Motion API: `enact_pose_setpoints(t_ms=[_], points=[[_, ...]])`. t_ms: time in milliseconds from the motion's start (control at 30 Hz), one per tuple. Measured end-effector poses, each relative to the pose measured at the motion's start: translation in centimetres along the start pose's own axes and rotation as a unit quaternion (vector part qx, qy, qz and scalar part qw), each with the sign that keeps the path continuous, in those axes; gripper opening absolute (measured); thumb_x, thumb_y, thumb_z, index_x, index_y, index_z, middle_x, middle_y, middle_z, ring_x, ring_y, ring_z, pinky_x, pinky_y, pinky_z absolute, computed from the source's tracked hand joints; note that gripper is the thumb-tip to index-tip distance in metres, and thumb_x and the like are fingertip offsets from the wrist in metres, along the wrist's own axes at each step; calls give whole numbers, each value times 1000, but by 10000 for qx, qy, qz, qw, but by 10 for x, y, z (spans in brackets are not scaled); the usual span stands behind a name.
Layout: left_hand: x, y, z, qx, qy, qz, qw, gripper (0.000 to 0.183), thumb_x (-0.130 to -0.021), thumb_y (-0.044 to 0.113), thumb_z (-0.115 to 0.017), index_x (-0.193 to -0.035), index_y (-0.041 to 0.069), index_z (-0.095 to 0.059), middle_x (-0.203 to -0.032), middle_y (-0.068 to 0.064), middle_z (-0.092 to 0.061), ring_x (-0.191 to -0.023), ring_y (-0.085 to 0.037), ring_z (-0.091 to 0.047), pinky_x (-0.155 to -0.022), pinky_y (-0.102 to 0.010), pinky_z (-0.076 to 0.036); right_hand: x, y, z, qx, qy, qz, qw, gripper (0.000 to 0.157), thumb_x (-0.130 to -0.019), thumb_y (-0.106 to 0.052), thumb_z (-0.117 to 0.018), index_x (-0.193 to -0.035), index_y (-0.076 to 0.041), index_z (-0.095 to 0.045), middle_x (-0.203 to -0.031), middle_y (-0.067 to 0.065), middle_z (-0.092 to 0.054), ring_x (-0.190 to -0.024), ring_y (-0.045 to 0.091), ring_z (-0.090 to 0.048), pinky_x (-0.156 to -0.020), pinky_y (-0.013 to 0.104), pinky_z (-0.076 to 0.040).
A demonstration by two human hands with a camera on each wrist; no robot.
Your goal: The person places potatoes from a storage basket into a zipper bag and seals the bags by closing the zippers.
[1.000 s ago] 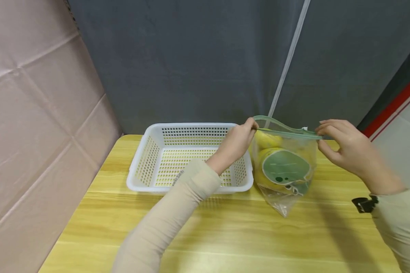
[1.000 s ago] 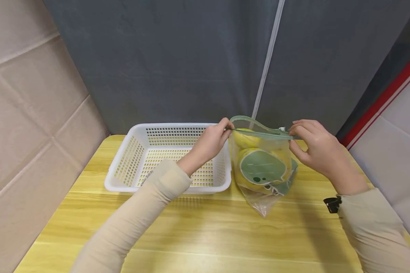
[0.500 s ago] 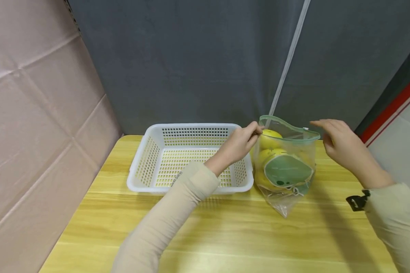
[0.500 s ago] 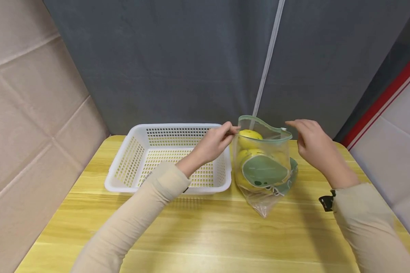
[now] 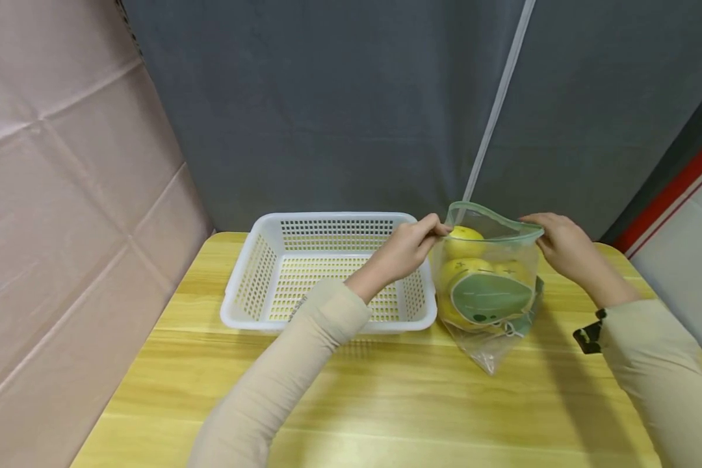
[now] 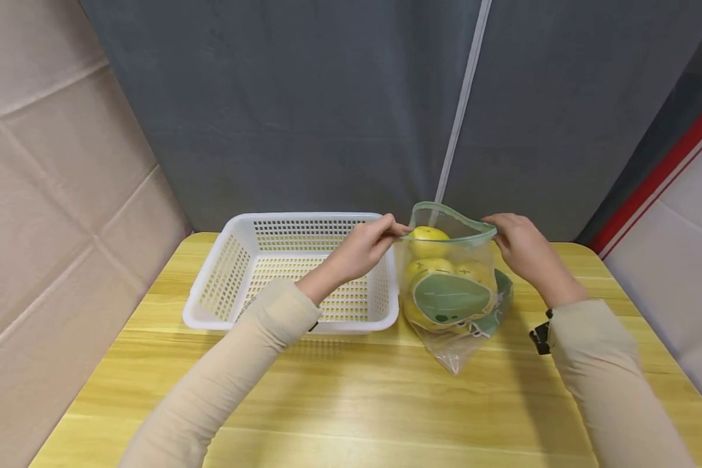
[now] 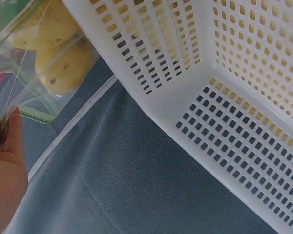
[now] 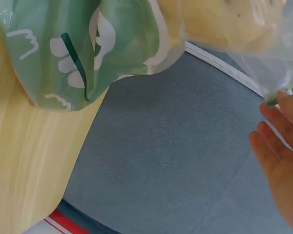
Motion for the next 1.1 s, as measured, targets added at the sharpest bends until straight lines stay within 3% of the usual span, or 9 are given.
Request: enact_pose_setpoints(t_ms=[167, 400, 467, 567, 633, 667, 800, 867, 1100], points=[[0, 0, 1, -48, 24, -64, 10000, 15, -99, 5, -45, -106, 1, -58, -123, -10, -66, -114, -20, -64, -95, -16, -50, 5, 8, -2, -57, -21, -219, 9997, 25, -95, 4, -46, -118, 13, -52, -110, 38, -56, -94, 50, -57, -75, 59, -47], [0, -1, 5, -249, 185, -40, 9995, 16, -98, 6, -48, -109, 3, -60, -119, -9, -69, -107, -19, -67, -91, -20, -53, 20, 23, 8, -508, 718, -511, 9948, 25, -100, -11, -45, -112, 10, -51, -104, 36, -59, -93, 54, -58, -76, 62, -47], [1, -3, 6, -270, 218, 72, 9994, 18, -98, 6, -48, -113, 4, -59, -119, -8, -69, -108, -19, -67, -91, -20, -53, 23, 29, 13, -644, 865, -763, 9912, 27, -101, -15, -44, -111, 8, -52, -103, 35, -59, -87, 39, -62, -74, 53, -48], [1, -7, 8, -285, 276, 301, 9988, 24, -98, 7, -48, -120, 5, -58, -122, -9, -67, -107, -18, -67, -90, -22, -54, 28, 38, 19, -803, 1034, -1180, 9843, 31, -102, -21, -41, -113, 7, -51, -104, 31, -60, -77, -5, -53, -69, 31, -43], [1, -9, 9, -306, 302, 470, 9980, 28, -98, 8, -49, -125, 6, -57, -124, -9, -66, -105, -18, -67, -87, -22, -54, 32, 45, 24, -994, 1166, -1516, 9765, 34, -102, -26, -40, -114, 4, -50, -96, 8, -65, -73, -20, -35, -65, 19, -34], [1, -10, 9, -328, 306, 543, 9975, 29, -99, 9, -48, -127, 7, -56, -125, -9, -66, -104, -18, -68, -86, -22, -54, 35, 49, 26, -1215, 1256, -1671, 9703, 30, -102, -27, -40, -112, -1, -51, -92, -4, -64, -73, -19, -36, -65, 17, -33], [2, -13, 10, -425, 303, 777, 9956, 32, -99, 11, -48, -130, 8, -56, -125, -9, -66, -98, -18, -69, -82, -24, -55, 42, 61, 33, -2633, 1768, -2170, 9232, 11, -99, -30, -45, -99, -23, -54, -77, -37, -48, -72, -16, -44, -62, 4, -36], [1, -13, 11, -468, 318, 828, 9950, 32, -99, 12, -48, -130, 9, -57, -124, -9, -66, -97, -19, -69, -83, -25, -55, 45, 64, 36, -3413, 2055, -2254, 8891, 6, -96, -29, -49, -94, -31, -54, -75, -32, -54, -72, -12, -50, -62, 2, -40], [2, -12, 15, -325, 592, 901, 9936, 30, -100, 12, -48, -126, 9, -60, -123, -8, -67, -101, -17, -69, -85, -23, -55, 48, 60, 47, -5327, 3146, -1919, 7619, 4, -87, -14, -64, -86, -14, -68, -70, -11, -66, -66, 0, -58, -61, 5, -48]])
Point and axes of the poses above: each hand's wrist, its own x-axis away from the middle knuckle, its own z-axis out of the back of the hand, y = z × x, the point moved 7 cm from there along -x, towards the middle knuckle
